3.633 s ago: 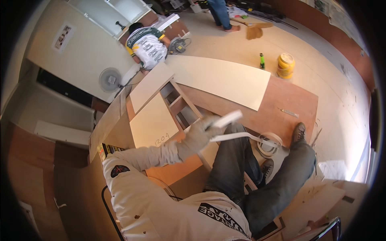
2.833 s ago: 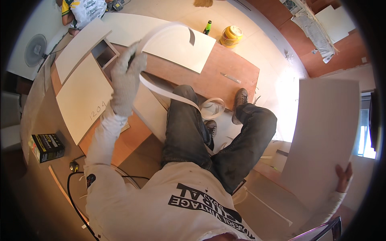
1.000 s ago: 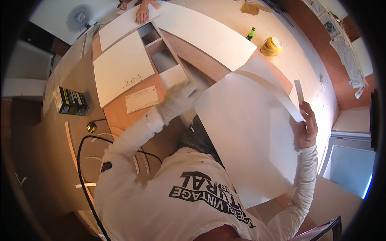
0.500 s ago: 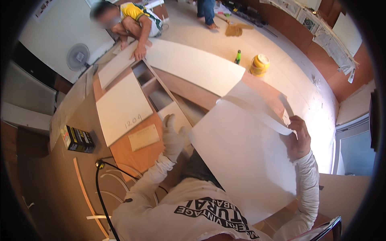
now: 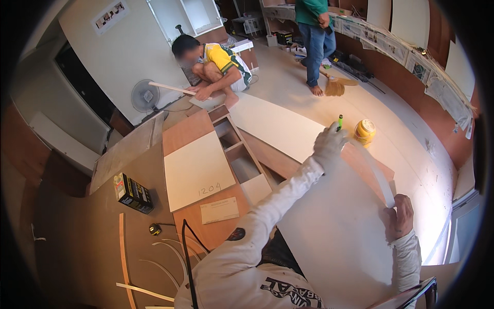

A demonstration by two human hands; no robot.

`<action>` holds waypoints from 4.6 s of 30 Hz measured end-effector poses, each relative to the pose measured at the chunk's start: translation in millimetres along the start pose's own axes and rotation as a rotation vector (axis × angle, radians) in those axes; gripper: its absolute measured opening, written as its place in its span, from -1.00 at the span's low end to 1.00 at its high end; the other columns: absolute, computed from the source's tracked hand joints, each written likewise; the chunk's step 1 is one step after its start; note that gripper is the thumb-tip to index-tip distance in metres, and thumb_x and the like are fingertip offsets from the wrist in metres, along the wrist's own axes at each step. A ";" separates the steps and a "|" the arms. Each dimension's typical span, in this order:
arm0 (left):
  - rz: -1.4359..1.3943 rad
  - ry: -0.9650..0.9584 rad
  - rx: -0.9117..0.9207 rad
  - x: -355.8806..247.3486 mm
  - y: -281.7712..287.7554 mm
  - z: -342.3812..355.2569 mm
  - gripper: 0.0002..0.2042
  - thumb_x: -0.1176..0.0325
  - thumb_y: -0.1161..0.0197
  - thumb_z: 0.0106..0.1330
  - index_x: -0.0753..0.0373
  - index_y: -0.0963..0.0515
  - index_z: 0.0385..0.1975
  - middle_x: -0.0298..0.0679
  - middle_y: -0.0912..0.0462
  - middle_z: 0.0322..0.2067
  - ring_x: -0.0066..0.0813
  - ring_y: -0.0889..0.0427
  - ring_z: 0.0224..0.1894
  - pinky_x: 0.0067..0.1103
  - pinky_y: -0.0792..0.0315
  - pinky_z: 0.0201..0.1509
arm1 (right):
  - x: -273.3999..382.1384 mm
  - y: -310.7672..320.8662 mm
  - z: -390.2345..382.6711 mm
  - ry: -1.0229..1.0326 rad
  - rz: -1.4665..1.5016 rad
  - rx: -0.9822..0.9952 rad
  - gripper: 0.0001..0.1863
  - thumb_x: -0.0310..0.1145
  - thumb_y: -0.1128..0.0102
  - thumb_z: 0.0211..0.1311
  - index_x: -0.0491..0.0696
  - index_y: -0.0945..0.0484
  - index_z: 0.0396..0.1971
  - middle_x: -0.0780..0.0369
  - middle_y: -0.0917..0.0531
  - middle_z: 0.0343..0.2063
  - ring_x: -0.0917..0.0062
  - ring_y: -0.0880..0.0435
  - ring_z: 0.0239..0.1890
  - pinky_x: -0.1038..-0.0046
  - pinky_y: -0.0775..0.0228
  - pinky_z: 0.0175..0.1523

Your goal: The person sits on the floor and applies white edge banding to the edges of wooden furniture panels. They measure and cut the banding, peel off the backing, and press it onto the edges, smoothing it down with their fingers.

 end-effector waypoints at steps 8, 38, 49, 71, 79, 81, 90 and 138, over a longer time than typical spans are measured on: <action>0.394 -0.296 0.065 -61.8 -78.0 17.7 -0.62 0.03 -0.06 0.37 0.11 -0.59 -0.59 -0.06 -0.60 -0.66 -0.19 -0.61 -0.63 -0.20 -0.44 -0.59 | -6.3 3.1 18.1 0.259 -0.384 -0.168 -0.52 -0.53 -0.38 0.00 -0.24 -0.52 -0.01 0.21 -0.50 -0.55 0.34 -0.50 -0.49 0.30 -0.31 -0.34; -1.569 -0.177 1.180 -295.6 -30.6 -85.8 -0.50 0.13 -0.26 0.38 0.46 -0.45 0.10 -0.24 -0.57 -0.23 -0.58 -0.50 -0.18 -0.68 -0.37 -0.07 | 180.0 78.6 -149.4 -1.259 0.760 -0.553 -0.68 -0.41 -0.12 0.36 -0.19 -0.51 0.05 0.25 -0.69 -0.53 0.64 -0.65 -0.57 0.54 -0.48 -0.45; -1.326 -0.225 1.069 -296.9 -33.3 -98.7 -0.59 0.48 -0.29 0.31 0.46 -0.45 0.13 -0.12 -0.59 0.00 -0.39 -0.55 0.10 -0.52 -0.40 0.23 | 287.3 35.3 -210.5 -1.598 0.843 -0.716 -0.77 -0.34 -0.14 0.42 -0.18 -0.65 -0.36 0.29 -0.69 -0.49 0.68 -0.67 -0.39 0.59 -0.50 -0.21; -0.998 -0.659 0.674 -309.8 -37.3 -134.8 -0.42 0.27 -0.50 0.14 0.41 -0.49 0.12 0.06 -0.37 0.27 -0.04 -0.32 0.34 -0.28 -0.38 0.30 | 275.8 -29.4 -250.2 -1.568 0.586 -1.442 -0.26 -0.36 -0.43 0.16 -0.26 -0.19 0.23 0.10 -0.62 -0.21 0.53 -0.63 -0.25 0.53 -0.54 -0.27; -1.057 -0.635 0.685 -300.8 -43.2 -134.6 -0.42 0.25 -0.49 0.17 0.45 -0.46 0.11 0.09 -0.32 0.30 0.00 -0.35 0.32 -0.24 -0.37 0.33 | 283.9 0.7 -242.7 -2.052 0.696 -1.076 -0.61 -0.30 -0.44 0.17 -0.22 -0.45 -0.22 0.20 -0.64 -0.46 0.62 -0.61 -0.46 0.56 -0.49 -0.38; -1.037 -0.632 0.698 -298.5 -43.8 -133.3 -0.41 0.24 -0.49 0.17 0.45 -0.44 0.12 0.09 -0.30 0.31 0.01 -0.36 0.32 -0.24 -0.36 0.33 | 286.2 2.4 -242.5 -2.035 0.792 -1.128 -0.68 -0.30 -0.42 0.19 -0.20 -0.48 -0.33 0.22 -0.63 -0.55 0.63 -0.61 -0.51 0.57 -0.48 -0.39; -1.045 -0.577 0.687 -300.5 -42.5 -134.8 -0.39 0.19 -0.45 0.21 0.42 -0.40 0.16 0.06 -0.30 0.31 -0.02 -0.38 0.31 -0.24 -0.35 0.35 | 289.4 11.0 -239.0 -2.009 0.807 -1.193 -0.73 -0.31 -0.37 0.24 -0.19 -0.51 -0.43 0.22 -0.67 -0.55 0.64 -0.63 -0.51 0.59 -0.46 -0.38; -1.090 -0.503 0.775 -289.1 -54.3 -128.9 -0.26 0.27 -0.46 0.19 0.38 -0.26 0.33 0.03 -0.36 0.25 -0.18 -0.36 0.31 -0.38 -0.35 0.32 | 285.8 -0.3 -246.7 -1.865 0.994 -1.462 -0.74 -0.44 -0.40 0.19 -0.22 -0.46 -0.46 0.11 -0.68 -0.50 0.52 -0.70 -0.49 0.52 -0.59 -0.39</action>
Point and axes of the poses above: each hand's wrist, its own z-axis towards the middle knuckle, its own y-axis out of the back of the hand, x = y × z, the point moved 1 cm from there along z, towards the middle knuckle
